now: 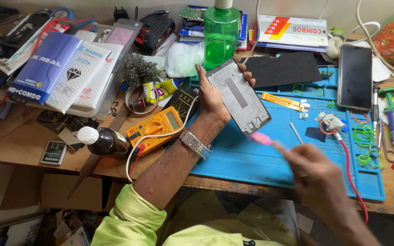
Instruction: The person cleans the interior of a smartphone chassis with a toothbrush, uses tweezers to manipulate small internal components, and then picks up and examines a new replacement screen assembly next to the disassembled phone.
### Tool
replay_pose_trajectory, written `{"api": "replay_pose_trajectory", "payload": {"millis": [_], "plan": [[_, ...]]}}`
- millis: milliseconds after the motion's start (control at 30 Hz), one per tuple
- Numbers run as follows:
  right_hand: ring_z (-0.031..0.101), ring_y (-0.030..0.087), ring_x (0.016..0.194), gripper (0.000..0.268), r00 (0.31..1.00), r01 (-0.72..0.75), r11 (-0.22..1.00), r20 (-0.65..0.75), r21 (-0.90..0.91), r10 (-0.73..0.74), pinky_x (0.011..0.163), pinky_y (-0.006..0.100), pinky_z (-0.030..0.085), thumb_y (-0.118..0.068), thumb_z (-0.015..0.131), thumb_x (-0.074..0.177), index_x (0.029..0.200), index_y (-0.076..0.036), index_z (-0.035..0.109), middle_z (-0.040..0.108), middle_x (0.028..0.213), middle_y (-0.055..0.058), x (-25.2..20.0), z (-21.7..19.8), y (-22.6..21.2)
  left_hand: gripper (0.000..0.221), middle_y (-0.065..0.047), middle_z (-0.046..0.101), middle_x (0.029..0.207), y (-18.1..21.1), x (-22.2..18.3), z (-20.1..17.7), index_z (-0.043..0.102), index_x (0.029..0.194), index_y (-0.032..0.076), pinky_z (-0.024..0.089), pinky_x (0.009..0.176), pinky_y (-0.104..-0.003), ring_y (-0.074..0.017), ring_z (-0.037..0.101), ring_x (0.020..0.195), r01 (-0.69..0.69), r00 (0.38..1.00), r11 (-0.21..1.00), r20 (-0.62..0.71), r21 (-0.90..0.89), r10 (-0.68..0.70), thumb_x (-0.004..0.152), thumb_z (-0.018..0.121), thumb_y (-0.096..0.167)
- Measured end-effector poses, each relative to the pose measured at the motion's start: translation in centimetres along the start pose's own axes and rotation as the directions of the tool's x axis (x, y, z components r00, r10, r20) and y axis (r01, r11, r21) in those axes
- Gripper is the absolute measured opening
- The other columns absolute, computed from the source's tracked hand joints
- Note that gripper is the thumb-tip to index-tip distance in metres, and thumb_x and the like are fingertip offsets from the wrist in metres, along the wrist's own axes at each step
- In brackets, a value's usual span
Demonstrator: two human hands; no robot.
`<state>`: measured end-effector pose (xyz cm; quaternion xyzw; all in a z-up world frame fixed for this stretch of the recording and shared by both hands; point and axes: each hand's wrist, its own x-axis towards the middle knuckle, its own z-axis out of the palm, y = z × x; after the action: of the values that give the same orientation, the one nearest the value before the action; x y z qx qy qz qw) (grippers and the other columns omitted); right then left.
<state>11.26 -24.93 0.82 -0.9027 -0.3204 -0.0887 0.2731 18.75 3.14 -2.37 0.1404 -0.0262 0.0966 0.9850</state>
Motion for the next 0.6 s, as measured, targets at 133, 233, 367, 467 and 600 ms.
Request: {"api": "replay_pose_trajectory", "payload": {"millis": [133,233,367,467,600], "plan": [[0.065,0.021,0.076,0.035,0.979,-0.174,0.976,-0.133,-0.131,0.156,0.068,0.034,0.054,-0.009,0.066,0.108,0.141,-0.019,0.071,0.068,0.098,0.01,0.6,-2.1,3.1,0.097,-0.016,0.066,0.104,0.2,-0.4,0.2,0.057,0.126,0.001,0.058,0.087,-0.049,-0.03,0.068,0.091,0.008,1.0,1.0,-0.019,-0.025,-0.008,0.099,0.018,0.085],[0.066,0.023,0.078,0.037,0.98,-0.19,0.937,-0.115,-0.294,0.163,0.071,0.037,0.055,-0.014,0.07,0.105,0.141,-0.02,0.073,0.071,0.101,0.011,1.2,-2.1,4.8,0.097,-0.016,0.066,0.104,0.2,-0.4,0.6,0.057,0.127,0.0,0.059,0.088,-0.049,-0.0301,0.068,0.092,0.002,1.0,1.0,-0.004,-0.019,-0.002,0.1,0.016,0.084],[0.068,0.027,0.094,0.033,0.984,-0.076,0.879,-0.178,-0.472,-0.01,0.08,0.041,0.056,-0.015,0.071,0.095,0.128,-0.014,0.075,0.073,0.107,0.012,0.7,-1.2,4.2,0.099,-0.016,0.066,0.104,0.2,-0.5,0.7,0.057,0.127,0.0,0.059,0.088,-0.049,-0.0296,0.068,0.093,0.002,0.999,1.0,-0.049,0.011,-0.001,0.098,0.015,0.085],[0.068,0.028,0.097,0.031,0.996,-0.09,0.927,-0.031,-0.363,0.084,0.081,0.04,0.058,-0.019,0.073,0.092,0.123,-0.012,0.074,0.071,0.112,0.014,0.0,-1.1,2.3,0.102,-0.015,0.066,0.103,0.2,-0.6,0.7,0.057,0.127,0.0,0.059,0.087,-0.049,-0.029,0.068,0.092,-0.005,0.998,1.0,-0.068,0.028,0.007,0.095,0.015,0.087],[0.068,0.03,0.101,0.038,0.972,-0.114,0.917,0.147,-0.382,0.182,0.085,0.043,0.056,-0.012,0.068,0.089,0.127,-0.01,0.07,0.07,0.107,0.012,0.0,-1.1,0.2,0.11,-0.013,0.067,0.1,0.2,-0.7,0.8,0.06,0.128,-0.001,0.059,0.083,-0.044,-0.0266,0.068,0.088,-0.024,0.999,0.999,-0.037,0.046,0.026,0.091,0.014,0.092]]}}
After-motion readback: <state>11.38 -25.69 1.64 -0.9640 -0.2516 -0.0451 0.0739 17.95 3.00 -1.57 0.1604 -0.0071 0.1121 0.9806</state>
